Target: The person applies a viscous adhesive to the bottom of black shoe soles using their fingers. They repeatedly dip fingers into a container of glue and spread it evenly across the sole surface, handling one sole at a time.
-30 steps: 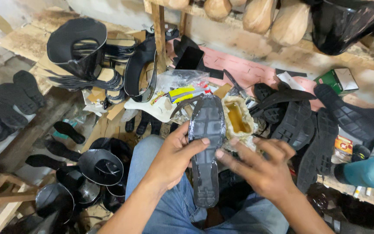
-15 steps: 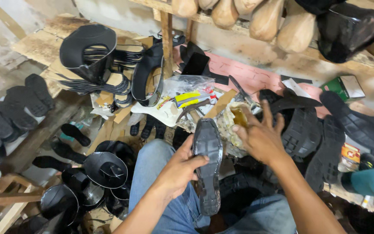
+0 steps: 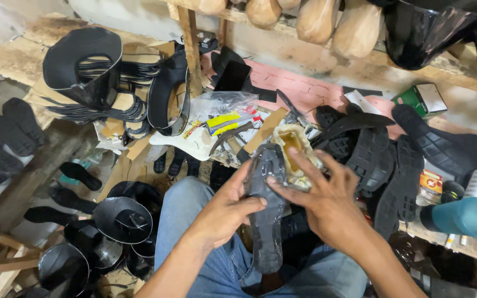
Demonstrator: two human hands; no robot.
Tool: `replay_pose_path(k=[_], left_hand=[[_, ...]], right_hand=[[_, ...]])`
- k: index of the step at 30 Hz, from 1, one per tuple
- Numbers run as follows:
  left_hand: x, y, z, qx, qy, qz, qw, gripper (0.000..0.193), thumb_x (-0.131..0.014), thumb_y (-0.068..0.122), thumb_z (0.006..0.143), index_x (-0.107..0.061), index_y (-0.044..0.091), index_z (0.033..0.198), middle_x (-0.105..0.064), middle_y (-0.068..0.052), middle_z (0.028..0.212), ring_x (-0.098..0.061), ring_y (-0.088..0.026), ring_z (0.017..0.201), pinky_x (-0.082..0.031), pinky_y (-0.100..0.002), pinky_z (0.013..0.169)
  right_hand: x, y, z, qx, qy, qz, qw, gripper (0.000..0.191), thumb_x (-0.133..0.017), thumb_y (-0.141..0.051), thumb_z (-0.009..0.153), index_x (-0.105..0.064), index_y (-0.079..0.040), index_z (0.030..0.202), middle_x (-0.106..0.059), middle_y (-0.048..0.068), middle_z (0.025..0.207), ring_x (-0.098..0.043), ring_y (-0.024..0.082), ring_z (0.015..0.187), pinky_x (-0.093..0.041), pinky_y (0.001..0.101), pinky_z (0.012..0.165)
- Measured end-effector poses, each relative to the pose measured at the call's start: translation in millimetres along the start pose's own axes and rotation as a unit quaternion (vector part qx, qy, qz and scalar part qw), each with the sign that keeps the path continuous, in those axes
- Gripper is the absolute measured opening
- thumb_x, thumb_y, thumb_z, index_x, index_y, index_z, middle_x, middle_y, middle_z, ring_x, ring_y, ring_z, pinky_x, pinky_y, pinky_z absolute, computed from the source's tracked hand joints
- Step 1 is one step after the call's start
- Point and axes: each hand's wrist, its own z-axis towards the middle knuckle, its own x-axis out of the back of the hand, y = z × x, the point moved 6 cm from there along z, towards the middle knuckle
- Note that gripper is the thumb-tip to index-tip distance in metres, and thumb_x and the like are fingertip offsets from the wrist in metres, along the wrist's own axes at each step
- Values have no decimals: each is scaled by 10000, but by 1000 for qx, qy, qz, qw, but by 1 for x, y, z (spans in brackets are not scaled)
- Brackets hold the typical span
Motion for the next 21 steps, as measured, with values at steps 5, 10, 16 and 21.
replay_pose_path(k=[5,10,16,21], left_hand=[[-5,1,-10,25,-31,103,994,863,-666,52,904,-231,159,1641,-588,-33,1345,-634,-89,979,-484,-249,593],[-7,15,-14,25,-58,-152,986,606,-429,428,1036,-324,152,1566,-630,-88,1259,-675,-157,928,-647,-423,712],[-6,21,-10,7,-56,-93,994,657,-305,564,1102,-374,90,1552,-610,-143,1272,-663,-237,1007,-583,-466,717],[18,32,1,25,31,-169,985,760,-261,628,990,-361,88,1515,-643,-161,1310,-700,-267,1113,-601,-511,871]], right_hand=[[1,0,1,-24,25,-83,996,929,-594,96,659,-550,-430,1424,-280,68,1630,-290,433,1402,-225,636,1073],[-17,-23,-9,155,-32,0,987,988,-588,75,553,-580,-561,1308,-302,38,1589,-268,440,1381,-223,646,1047],[-16,-26,-16,105,-29,-3,994,936,-599,98,601,-574,-458,1353,-290,69,1595,-262,444,1401,-184,649,1064],[-14,-21,-29,-47,-48,447,892,846,-464,116,817,-377,-302,1547,-303,97,1676,-557,279,1216,-475,420,1006]])
